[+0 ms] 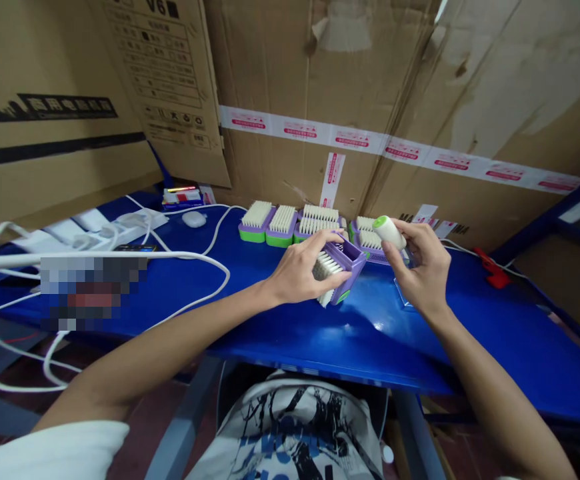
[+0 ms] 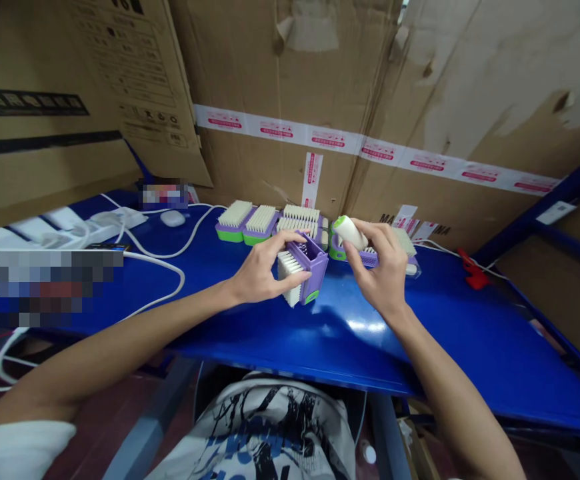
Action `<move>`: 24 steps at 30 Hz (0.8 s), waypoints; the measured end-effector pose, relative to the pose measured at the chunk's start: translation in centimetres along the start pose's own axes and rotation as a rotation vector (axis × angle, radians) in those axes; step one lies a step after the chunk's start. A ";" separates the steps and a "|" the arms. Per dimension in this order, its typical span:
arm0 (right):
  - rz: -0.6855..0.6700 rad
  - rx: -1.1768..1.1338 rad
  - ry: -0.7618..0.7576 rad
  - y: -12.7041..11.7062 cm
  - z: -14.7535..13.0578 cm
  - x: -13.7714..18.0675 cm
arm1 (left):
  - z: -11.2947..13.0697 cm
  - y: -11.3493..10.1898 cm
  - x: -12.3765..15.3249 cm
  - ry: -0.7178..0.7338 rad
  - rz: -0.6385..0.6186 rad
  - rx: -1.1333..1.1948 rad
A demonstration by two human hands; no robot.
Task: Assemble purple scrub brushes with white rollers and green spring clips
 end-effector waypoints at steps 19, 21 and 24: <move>-0.446 -0.093 0.057 1.6 -6.4 -5.5 | -1.0 -1.0 -0.9 -0.237 0.018 0.349; -0.471 -0.072 0.065 1.6 -6.4 -5.6 | -1.2 -1.2 -1.2 -0.271 0.030 0.386; -0.524 -0.077 0.080 1.3 -6.2 -5.6 | -1.1 -1.3 -1.3 -0.288 0.062 0.401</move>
Point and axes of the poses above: each hand's wrist, its own x-axis away from the middle knuckle, its own y-axis out of the palm, z = x × y, the point moved 4 cm from there along -x, towards the middle knuckle, and after that the axes turned 3 degrees about -z, right-handed, at the moved point
